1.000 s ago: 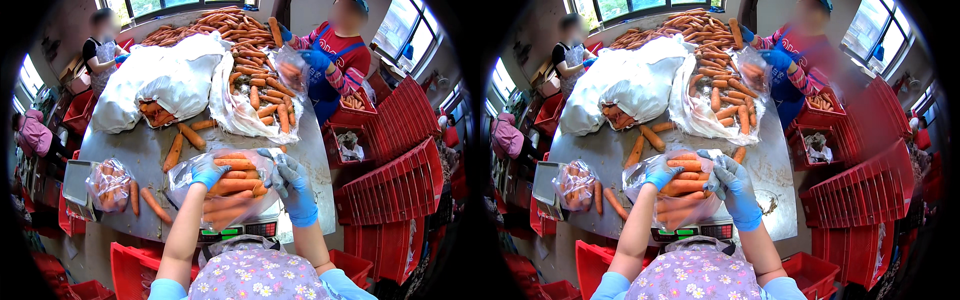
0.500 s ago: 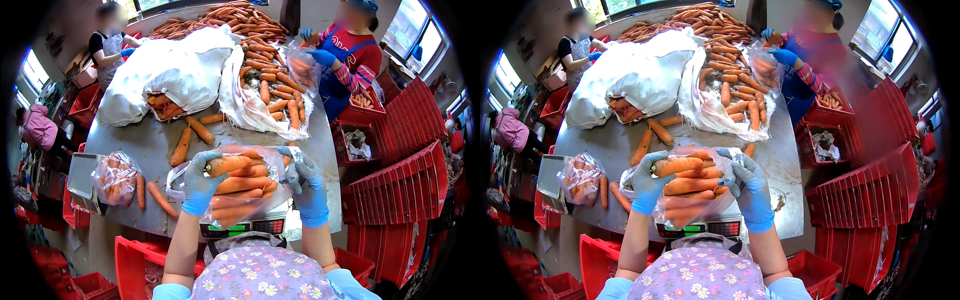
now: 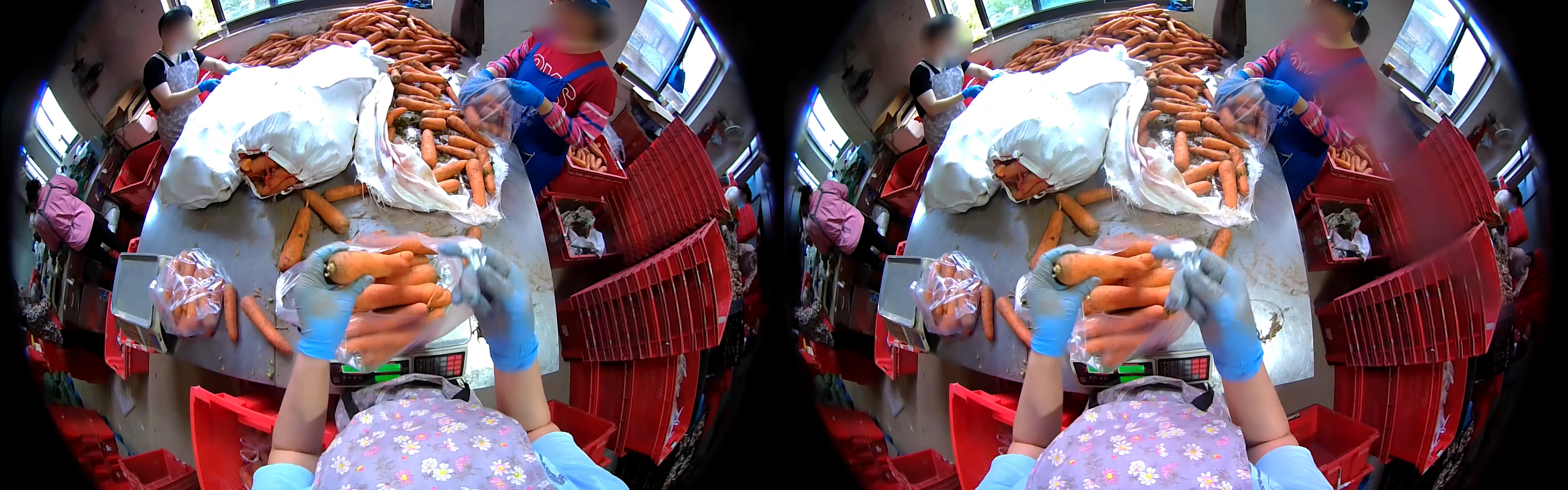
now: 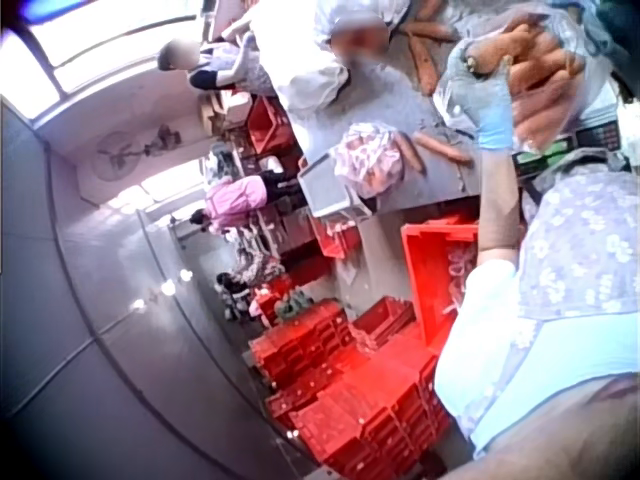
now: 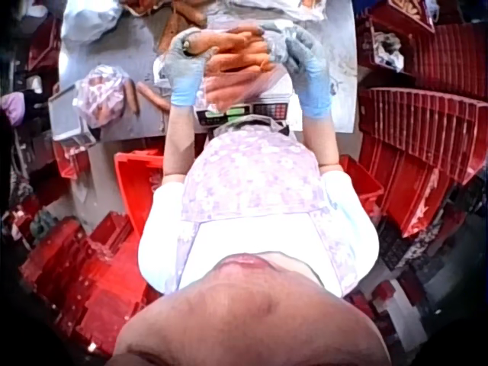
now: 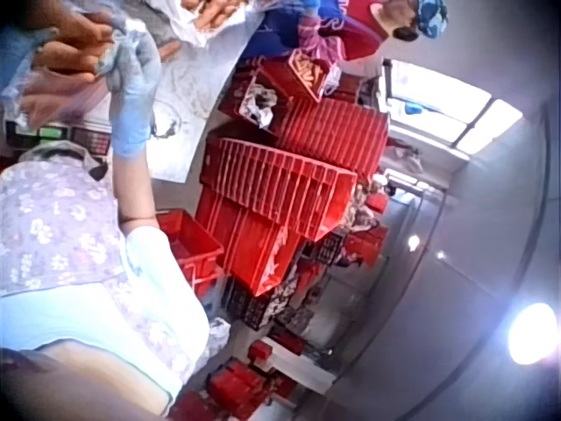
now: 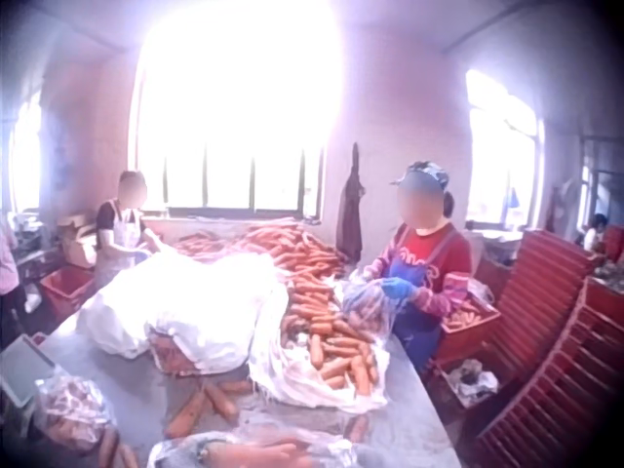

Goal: The person selects carrots from a large pile on a metal table, places them into a clear plastic bag, weighs the bag on a digital scale, and then places the bag into a red crate. The person repeats this process throughout the video.

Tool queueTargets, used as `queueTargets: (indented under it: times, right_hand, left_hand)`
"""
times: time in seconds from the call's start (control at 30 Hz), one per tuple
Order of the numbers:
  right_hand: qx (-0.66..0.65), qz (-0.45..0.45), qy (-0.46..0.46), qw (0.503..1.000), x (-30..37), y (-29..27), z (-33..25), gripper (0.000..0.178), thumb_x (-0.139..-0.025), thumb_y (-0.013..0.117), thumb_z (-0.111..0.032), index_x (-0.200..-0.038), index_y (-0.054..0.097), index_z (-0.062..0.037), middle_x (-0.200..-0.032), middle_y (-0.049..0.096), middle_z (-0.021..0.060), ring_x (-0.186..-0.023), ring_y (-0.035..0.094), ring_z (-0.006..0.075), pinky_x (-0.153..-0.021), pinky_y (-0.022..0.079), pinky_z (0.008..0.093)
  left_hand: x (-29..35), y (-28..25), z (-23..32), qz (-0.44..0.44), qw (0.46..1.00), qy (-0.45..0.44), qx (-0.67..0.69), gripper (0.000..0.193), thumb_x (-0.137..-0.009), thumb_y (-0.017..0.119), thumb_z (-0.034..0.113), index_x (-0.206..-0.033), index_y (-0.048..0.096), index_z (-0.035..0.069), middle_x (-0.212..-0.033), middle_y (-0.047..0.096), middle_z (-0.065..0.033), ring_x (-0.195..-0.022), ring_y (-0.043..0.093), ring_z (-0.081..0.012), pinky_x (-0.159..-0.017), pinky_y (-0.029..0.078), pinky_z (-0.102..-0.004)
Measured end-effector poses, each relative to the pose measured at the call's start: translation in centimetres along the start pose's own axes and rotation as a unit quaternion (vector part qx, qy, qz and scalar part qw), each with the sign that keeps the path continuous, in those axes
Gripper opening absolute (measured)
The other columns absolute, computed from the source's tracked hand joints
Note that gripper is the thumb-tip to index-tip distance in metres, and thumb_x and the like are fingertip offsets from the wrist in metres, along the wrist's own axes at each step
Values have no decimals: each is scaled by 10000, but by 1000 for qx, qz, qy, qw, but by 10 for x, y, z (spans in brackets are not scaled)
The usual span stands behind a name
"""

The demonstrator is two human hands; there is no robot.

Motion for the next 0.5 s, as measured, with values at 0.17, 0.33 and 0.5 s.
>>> queueTargets:
  times: [0.17, 0.33, 0.5]
  right_hand:
    - [-41, -38, -69, 996, 16, -10, -5, 452, -868, 552, -247, -1162, 512, 94, -689, 570, 31, -603, 526, 62, -533, 399, 159]
    - [-86, -28, -71, 993, 8, -35, -8, 405, -878, 534, -186, -1173, 515, 90, -716, 581, 10, -627, 540, 42, -574, 446, 158]
    - [-85, 7, -56, 995, 1, -24, -7, 385, -873, 537, -170, -1174, 519, 71, -720, 586, -2, -637, 548, 32, -567, 444, 147]
  left_hand:
    - [14, 20, -11, -87, 973, -21, -212, 422, -671, 768, 163, -1018, 577, 17, -943, 629, -120, -858, 605, -253, -796, 484, -345]
    - [16, -5, -30, -188, 904, -42, -381, 416, -728, 686, 310, -1002, 590, 11, -946, 621, -192, -859, 595, -349, -765, 474, -416]
    - [28, -21, -37, -294, 840, -96, -447, 550, -695, 710, 376, -1087, 549, 25, -975, 624, -183, -896, 615, -329, -759, 491, -403]
Point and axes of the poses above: each hand's wrist, its own x-axis away from the middle knuckle, its own y-axis out of the palm, z = x × y, the point moved 1 cm from there along -x, towards the middle knuckle
